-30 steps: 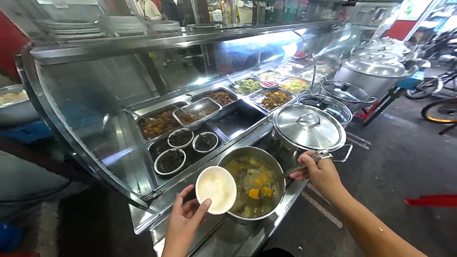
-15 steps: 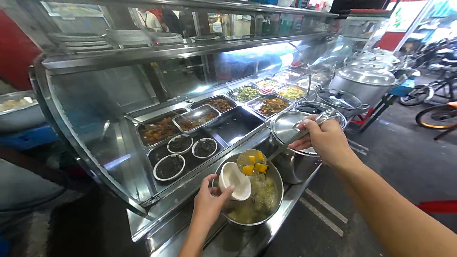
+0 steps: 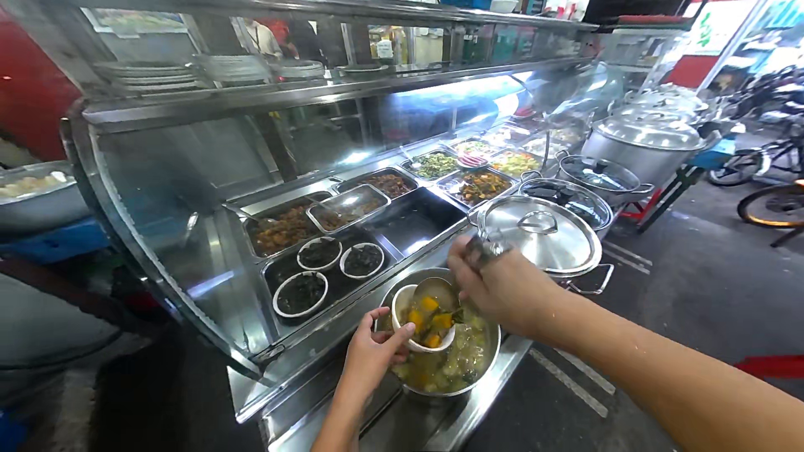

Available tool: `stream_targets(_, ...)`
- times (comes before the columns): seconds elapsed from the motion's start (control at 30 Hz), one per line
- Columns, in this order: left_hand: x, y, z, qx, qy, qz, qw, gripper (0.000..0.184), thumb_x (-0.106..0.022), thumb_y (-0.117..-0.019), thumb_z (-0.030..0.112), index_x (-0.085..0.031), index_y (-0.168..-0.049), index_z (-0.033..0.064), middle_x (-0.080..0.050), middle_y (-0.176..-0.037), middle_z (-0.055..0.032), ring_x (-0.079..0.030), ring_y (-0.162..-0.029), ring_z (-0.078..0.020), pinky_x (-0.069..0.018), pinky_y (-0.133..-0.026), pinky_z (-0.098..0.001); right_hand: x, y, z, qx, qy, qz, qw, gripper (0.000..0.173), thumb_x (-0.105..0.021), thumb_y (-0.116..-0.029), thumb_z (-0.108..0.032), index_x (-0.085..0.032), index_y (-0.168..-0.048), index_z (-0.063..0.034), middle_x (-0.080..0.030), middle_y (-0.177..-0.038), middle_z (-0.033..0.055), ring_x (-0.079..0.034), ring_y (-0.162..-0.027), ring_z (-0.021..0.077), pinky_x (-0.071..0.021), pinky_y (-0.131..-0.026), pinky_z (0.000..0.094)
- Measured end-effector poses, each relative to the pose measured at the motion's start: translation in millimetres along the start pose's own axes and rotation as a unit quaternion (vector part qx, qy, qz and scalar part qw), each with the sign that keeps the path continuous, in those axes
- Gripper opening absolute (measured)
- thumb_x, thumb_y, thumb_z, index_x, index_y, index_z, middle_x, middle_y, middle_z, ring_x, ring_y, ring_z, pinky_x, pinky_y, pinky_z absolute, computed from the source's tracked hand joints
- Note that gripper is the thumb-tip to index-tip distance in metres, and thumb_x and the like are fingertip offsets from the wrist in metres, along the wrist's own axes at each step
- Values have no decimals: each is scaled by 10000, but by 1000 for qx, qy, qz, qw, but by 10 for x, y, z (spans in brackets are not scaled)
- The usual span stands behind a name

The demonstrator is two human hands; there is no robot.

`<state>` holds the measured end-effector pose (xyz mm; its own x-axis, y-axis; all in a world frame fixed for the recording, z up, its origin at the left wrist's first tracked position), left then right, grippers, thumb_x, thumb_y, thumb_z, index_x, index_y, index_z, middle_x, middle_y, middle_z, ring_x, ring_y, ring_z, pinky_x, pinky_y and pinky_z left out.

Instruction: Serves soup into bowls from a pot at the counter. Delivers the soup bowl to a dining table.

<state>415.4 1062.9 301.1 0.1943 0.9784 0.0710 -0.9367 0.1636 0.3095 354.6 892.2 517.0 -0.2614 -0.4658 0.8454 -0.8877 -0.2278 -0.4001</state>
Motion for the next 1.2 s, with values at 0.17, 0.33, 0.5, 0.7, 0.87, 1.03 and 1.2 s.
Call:
stream_targets(0.17, 84, 14, -111, 25, 38, 11, 999, 556, -754, -933, 137, -461, -1395, 37, -724, -925, -183, -739, -701, -242, -632, -632, -347, -49, 345, -460, 226, 75, 6, 971, 85, -593, -947, -111, -655, -952, -53, -614, -749, 64, -622, -580, 167, -516, -494, 284)
stream_targets(0.33, 141, 0, -183, 31, 66, 18, 997, 530, -728, -949, 118, -458, -1395, 26, -721, -964, -195, -742, -710, -251, -633, -628, -347, -20, 640, -355, 281, 42, 26, 958, 79, -520, -998, -71, -589, -1037, -73, -605, -842, 89, -605, -614, 195, -508, -501, 293)
stream_targets(0.5, 203, 1, -156, 16, 79, 24, 996, 509, -707, -961, 113, -459, -1396, 24, -716, -954, -191, -738, -715, -248, -634, -637, -343, 67, 788, 248, 123, 27, 164, 978, 179, -481, -1029, -157, -631, -972, -77, -658, -818, 41, -659, -665, 118, -572, -577, 261)
stream_targets(0.7, 301, -5, -67, 1, 64, 40, 997, 526, -704, -960, 114, -444, -1410, 29, -714, -948, -189, -740, -725, -249, -635, -644, -345, -582, 934, 920, -32, -98, 93, 990, 227, -510, -1049, -148, -670, -1062, 13, -717, -930, 134, -731, -804, 214, -626, -762, 380)
stream_targets(0.87, 379, -8, -82, -1, 60, 53, 997, 503, -695, -963, 107, -449, -1395, 28, -713, -927, -192, -737, -716, -251, -630, -635, -344, -1101, 990, 797, 24, -61, 11, 998, 173, -544, -1019, -89, -679, -1055, 14, -704, -944, 186, -730, -783, 297, -618, -714, 421)
stream_targets(1.03, 444, 12, -91, -1, 63, 67, 996, 498, -703, -957, 97, -456, -1385, 32, -715, -911, -192, -738, -708, -249, -631, -630, -342, -1281, 932, 1038, -112, -158, 25, 981, 282, -468, -1068, -136, -662, -1137, 57, -720, -1021, 194, -736, -911, 289, -605, -867, 434)
stream_targets(1.2, 512, 26, -83, -6, 58, 77, 995, 501, -707, -956, 99, -456, -1386, 34, -717, -904, -191, -737, -700, -249, -630, -626, -337, -1070, 915, 1490, -299, -276, 108, 907, 268, -415, -1094, -117, -619, -1136, 52, -722, -951, 142, -760, -795, 196, -655, -756, 352)
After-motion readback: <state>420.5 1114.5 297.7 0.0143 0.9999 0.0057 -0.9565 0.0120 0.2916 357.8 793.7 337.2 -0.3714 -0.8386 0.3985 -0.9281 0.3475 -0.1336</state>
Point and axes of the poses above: each hand's wrist, its own y-axis away from the middle knuckle, its own x-axis out of the back of the hand, z = x × y, the point moved 9 cm from there along -y, towards the middle knuckle
